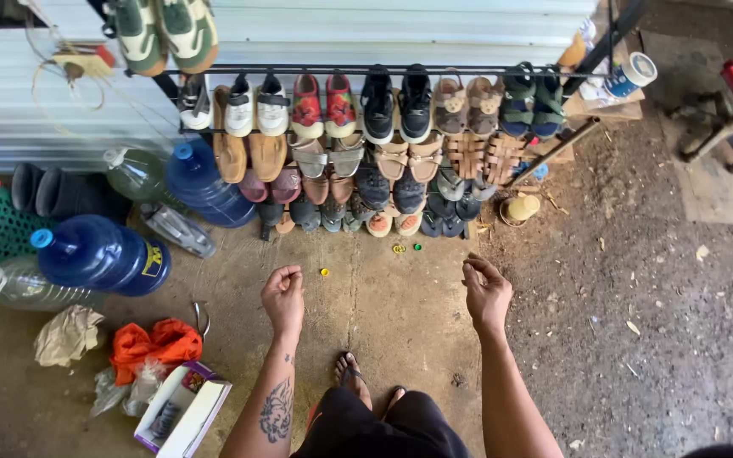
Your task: Organize various types of shoes and sandals on a multi-tiered rack.
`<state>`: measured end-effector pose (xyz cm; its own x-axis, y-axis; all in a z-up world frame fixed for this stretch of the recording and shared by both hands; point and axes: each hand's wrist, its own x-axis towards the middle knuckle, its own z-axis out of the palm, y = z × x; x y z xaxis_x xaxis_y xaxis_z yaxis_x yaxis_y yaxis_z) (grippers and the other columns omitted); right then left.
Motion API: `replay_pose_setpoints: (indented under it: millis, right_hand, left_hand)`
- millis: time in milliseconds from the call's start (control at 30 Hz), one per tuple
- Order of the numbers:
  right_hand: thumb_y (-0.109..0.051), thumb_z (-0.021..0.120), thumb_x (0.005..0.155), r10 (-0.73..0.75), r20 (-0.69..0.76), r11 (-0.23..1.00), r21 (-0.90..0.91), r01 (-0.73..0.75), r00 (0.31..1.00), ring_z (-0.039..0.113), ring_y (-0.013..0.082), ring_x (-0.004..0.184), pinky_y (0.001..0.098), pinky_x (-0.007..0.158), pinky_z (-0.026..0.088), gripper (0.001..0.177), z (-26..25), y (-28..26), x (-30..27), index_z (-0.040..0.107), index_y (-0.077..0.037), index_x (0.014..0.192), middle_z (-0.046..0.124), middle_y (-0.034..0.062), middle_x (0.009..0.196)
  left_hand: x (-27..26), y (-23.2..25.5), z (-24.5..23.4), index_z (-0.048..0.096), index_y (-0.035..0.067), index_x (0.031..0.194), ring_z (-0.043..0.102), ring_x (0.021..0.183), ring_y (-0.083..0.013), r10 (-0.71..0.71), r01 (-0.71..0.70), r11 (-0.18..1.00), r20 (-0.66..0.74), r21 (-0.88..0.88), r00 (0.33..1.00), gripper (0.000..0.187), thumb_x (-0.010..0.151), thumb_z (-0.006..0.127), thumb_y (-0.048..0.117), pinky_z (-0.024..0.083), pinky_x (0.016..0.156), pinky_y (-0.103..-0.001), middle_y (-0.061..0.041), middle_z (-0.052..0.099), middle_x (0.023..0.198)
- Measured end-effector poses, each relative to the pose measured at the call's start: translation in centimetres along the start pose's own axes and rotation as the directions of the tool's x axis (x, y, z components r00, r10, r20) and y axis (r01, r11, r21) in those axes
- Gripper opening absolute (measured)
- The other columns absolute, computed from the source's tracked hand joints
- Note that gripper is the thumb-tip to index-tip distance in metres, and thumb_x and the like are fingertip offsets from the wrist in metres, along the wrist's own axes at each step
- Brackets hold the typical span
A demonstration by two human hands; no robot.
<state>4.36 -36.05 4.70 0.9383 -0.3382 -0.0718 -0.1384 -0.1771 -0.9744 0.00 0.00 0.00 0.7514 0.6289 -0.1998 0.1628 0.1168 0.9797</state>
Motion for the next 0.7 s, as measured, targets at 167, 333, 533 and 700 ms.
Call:
replay_pose_setpoints:
  millis: [167, 333, 533, 700]
  right_hand:
    - [-0.012, 0.071, 0.095, -0.084, 0.072, 0.993, -0.082, 0.089, 0.994, 0.070, 0.0231, 0.118, 0.0363, 0.094, 0.061, 0.017, 2.5, 0.5, -0.4, 0.079, -0.004, 0.107, 0.074, 0.0112, 0.129]
    - [-0.017, 0.070, 0.094, -0.004, 0.158, 0.975, -0.220, 0.039, 0.987, 0.063, 0.0240, 0.126, 0.0379, 0.094, 0.059, 0.019, 3.9, -1.1, -0.4, 0.079, -0.007, 0.108, 0.066, 0.0100, 0.140]
    - [-0.019, 0.071, 0.092, -0.037, 0.222, 0.978, -0.193, 0.081, 0.974, 0.073, 0.0239, 0.113, 0.0370, 0.088, 0.064, 0.024, 3.4, -1.1, 2.0, 0.078, -0.008, 0.112, 0.065, 0.0098, 0.143]
    - [-0.021, 0.072, 0.090, -0.138, 0.264, 0.967, -0.173, 0.188, 0.955, 0.074, 0.0248, 0.110, 0.0377, 0.085, 0.064, 0.038, 1.7, -0.7, 5.4, 0.072, -0.011, 0.126, 0.059, 0.0124, 0.148]
  left_hand:
    - [2.3, -0.8, -2.8, 0.070, 0.004, 0.098, 0.060, 0.067, -0.0058, 0.128, -0.129, 0.989, -0.010, -0.068, 0.992, 0.012, 0.090, 0.069, -0.006, 0.050, 0.056, -0.021, -0.001, 0.068, 0.083]
    - [2.2, 0.8, -2.5, 0.069, 0.003, 0.094, 0.060, 0.065, -0.0054, 0.151, -0.151, 0.989, -0.044, 0.001, 0.988, 0.011, 0.090, 0.067, -0.007, 0.054, 0.055, -0.022, -0.001, 0.069, 0.084]
    - [1.6, 1.3, -1.0, 0.070, 0.004, 0.088, 0.058, 0.065, -0.0046, 0.132, -0.134, 0.991, -0.078, -0.023, 0.988, 0.016, 0.088, 0.063, -0.010, 0.052, 0.053, -0.022, 0.000, 0.068, 0.083]
    - [1.4, -0.1, -0.2, 0.078, 0.002, 0.102, 0.049, 0.062, -0.0067, 0.188, -0.170, 0.981, -0.222, 0.096, 0.957, 0.019, 0.089, 0.071, -0.011, 0.041, 0.051, -0.024, -0.002, 0.056, 0.075]
